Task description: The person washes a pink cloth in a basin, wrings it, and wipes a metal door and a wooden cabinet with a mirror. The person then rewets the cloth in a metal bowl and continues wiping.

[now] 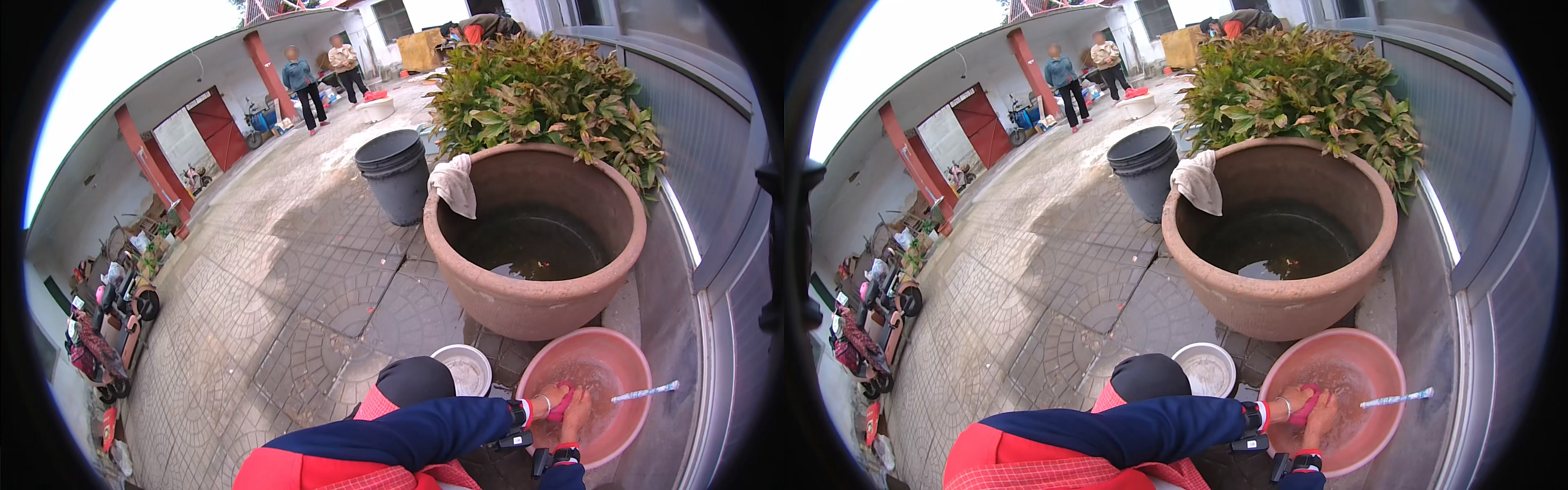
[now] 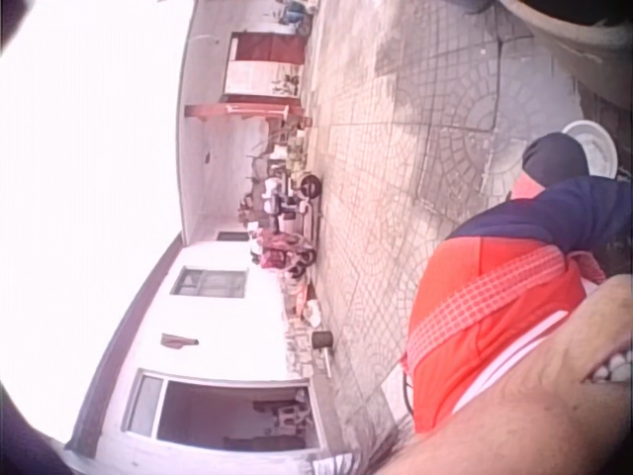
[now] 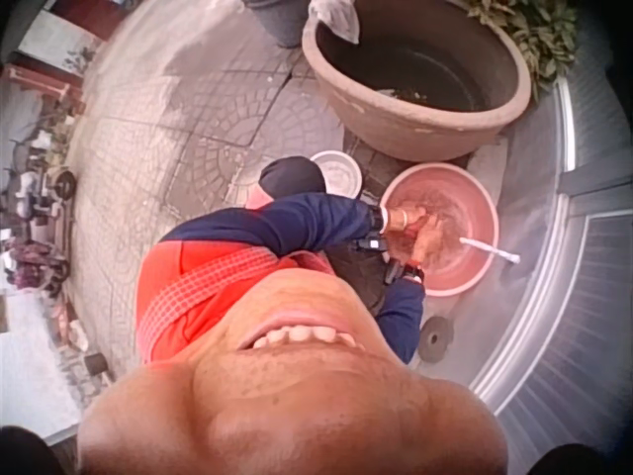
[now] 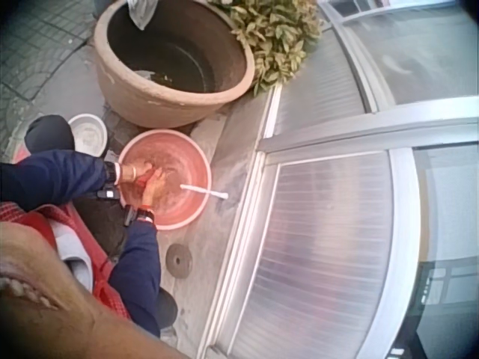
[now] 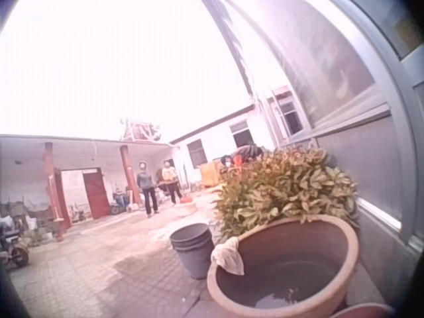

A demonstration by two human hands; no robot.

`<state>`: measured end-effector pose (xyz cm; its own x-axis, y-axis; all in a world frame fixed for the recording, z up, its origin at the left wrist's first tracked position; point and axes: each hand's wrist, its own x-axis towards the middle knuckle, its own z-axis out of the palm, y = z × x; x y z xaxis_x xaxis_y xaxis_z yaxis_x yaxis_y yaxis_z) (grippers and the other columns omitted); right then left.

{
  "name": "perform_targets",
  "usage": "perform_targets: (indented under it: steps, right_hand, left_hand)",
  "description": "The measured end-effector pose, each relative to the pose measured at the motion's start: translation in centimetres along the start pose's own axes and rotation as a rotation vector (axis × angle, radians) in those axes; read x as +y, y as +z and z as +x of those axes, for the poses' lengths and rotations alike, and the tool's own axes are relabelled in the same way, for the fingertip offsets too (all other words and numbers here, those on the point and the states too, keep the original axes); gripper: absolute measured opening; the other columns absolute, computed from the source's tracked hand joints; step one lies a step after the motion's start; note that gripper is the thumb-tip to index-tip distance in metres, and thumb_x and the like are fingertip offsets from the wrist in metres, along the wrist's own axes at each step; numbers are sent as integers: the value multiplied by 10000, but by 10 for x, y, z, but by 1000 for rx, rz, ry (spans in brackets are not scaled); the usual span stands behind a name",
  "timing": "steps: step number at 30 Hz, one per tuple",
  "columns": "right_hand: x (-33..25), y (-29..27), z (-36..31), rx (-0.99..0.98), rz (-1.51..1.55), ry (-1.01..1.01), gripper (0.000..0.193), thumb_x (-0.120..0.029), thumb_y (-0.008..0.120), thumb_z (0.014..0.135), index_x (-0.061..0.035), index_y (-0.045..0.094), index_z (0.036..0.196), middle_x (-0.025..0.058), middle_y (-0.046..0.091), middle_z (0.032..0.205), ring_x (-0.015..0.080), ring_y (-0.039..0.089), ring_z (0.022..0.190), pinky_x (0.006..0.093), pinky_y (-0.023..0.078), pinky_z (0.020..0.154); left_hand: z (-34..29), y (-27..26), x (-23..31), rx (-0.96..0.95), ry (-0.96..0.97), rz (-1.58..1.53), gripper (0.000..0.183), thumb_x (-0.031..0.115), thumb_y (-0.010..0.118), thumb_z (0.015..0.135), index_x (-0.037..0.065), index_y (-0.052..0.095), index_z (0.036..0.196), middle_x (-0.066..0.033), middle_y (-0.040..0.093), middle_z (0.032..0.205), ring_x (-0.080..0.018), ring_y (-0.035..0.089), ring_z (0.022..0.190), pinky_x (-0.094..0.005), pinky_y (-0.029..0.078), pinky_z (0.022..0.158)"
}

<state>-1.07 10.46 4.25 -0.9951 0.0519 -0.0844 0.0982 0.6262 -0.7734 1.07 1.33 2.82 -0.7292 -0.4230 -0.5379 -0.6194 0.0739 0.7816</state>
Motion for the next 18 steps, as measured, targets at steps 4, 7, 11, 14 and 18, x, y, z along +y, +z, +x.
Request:
perform_targets:
  steps: [4,7,11,14,18]
  right_hand:
    - [29,0,13,-238,742,308,546,-520,473,868,-78,480,1188,141,550,1152,270,557,1013,406,472,794]
    - [39,1,18,-576,1252,467,632,-556,503,843,-73,417,1241,91,506,1185,214,528,1047,372,458,874]
    - [48,2,26,-409,824,305,502,-446,556,854,-53,504,1163,107,560,1119,233,570,980,393,472,825]
    - [69,-7,31,-344,49,232,430,-351,559,863,-44,521,1161,167,563,1105,286,565,985,411,453,833]
    - [105,-3,18,175,-523,87,405,-267,550,861,-49,505,1199,245,559,1071,364,540,994,423,415,878]
  left_hand:
    - [-2,3,3,-342,-152,-613,335,339,456,896,70,566,1063,-124,621,1008,-250,621,852,-380,485,778]
    - [5,2,4,-518,-174,-781,394,399,442,906,76,545,1107,-96,612,1015,-219,614,849,-384,484,785]
    - [7,-10,4,-328,-39,-354,419,380,455,890,54,556,1134,-101,595,1084,-202,600,933,-352,477,801]
    - [-3,-19,8,-225,13,-66,451,360,488,862,55,535,1190,-126,545,1196,-243,584,980,-406,478,789]
    - [-18,-15,8,-66,-211,12,575,369,513,837,111,380,1333,-138,396,1358,-352,508,1110,-486,510,711]
